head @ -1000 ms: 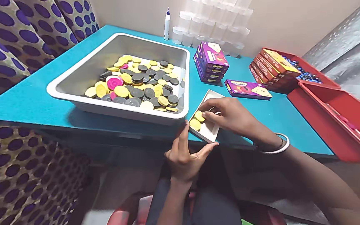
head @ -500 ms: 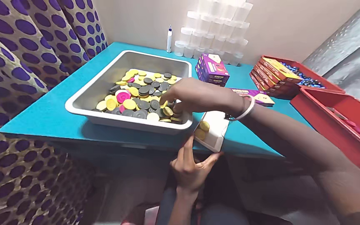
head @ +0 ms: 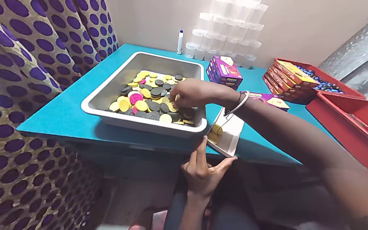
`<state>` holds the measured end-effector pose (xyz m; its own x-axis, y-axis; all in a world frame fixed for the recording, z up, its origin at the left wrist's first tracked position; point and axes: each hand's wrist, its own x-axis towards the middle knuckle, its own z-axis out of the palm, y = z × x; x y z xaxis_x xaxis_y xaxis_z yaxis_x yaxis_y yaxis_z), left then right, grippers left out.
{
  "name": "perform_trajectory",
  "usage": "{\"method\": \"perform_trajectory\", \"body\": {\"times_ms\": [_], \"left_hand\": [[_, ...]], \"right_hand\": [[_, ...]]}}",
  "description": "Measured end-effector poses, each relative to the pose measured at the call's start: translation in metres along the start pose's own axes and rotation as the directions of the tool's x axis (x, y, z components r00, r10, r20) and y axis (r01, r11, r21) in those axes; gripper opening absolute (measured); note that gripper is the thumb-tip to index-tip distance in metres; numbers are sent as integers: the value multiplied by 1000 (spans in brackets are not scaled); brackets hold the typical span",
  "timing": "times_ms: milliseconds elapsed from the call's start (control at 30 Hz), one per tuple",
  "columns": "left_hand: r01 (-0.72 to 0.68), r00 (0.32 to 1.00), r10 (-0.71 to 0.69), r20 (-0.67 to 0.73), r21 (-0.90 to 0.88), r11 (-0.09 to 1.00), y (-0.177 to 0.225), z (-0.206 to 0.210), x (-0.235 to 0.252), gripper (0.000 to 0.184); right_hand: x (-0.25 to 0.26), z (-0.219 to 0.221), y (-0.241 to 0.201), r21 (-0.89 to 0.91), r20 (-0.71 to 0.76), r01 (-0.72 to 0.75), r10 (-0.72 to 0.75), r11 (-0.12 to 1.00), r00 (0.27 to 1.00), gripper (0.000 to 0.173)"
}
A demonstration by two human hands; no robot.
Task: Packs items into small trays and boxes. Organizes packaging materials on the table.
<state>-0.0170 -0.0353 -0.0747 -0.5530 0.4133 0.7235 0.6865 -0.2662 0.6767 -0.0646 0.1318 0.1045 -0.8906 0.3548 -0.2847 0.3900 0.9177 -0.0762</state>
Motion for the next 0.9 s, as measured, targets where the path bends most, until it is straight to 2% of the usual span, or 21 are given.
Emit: {"method": "perform_trajectory", "body": {"times_ms": [67,133,200,267,333,400,467,533,600,633,767,833,900], "left_hand": [[0,1000,0,-2,5,1000,0,1,0,82],[-1,1000,1,1,6,1000,0,1,-1,82],[-8,1000,8,11,2,1000,0,1,-2,82],[-10,1000,10,5,-7,1000,1,3,-3,82],[-10,1000,10,-3,-12,1000,1,5,-4,82],[-11,1000,11,0,-21,1000,2,5,-4,83],[-16,1000,16,1,-26,1000,3,7,-5,83],[-26,1000,26,1,-27,999,4,8,-6,85],[-36,999,36,0,-13,999,5,9,-7,85],[-42,999,42,-2,2,999,5,9,-6,84],[-53,999,53,-3,43,998,9,11,-6,85],[-46,999,46,-4,46,998,11,12,-7,85],[-42,999,42,6,53,998,13,11,-8,85]], "right_hand": [[-7,4,1,38,-93,20,-17,999,995,20],[-28,5,3,133,-270,24,13,991,963,20],[-58,9,10,239,-484,19,102,971,869,20],[-92,14,20,301,-561,-84,247,950,790,23],[-121,29,34,314,-517,-229,368,921,773,25],[-141,49,49,360,-370,-308,438,881,820,22],[-151,67,60,475,-226,-337,482,813,846,18],[-155,78,67,612,-159,-302,488,731,858,16],[-156,82,70,666,-177,-251,476,703,862,14],[-156,84,70,645,-216,-226,458,730,862,13],[-164,95,54,429,-441,-229,423,874,791,12],[-165,96,51,376,-439,-285,440,882,783,14],[-164,99,53,396,-434,-270,438,878,788,12]]}}
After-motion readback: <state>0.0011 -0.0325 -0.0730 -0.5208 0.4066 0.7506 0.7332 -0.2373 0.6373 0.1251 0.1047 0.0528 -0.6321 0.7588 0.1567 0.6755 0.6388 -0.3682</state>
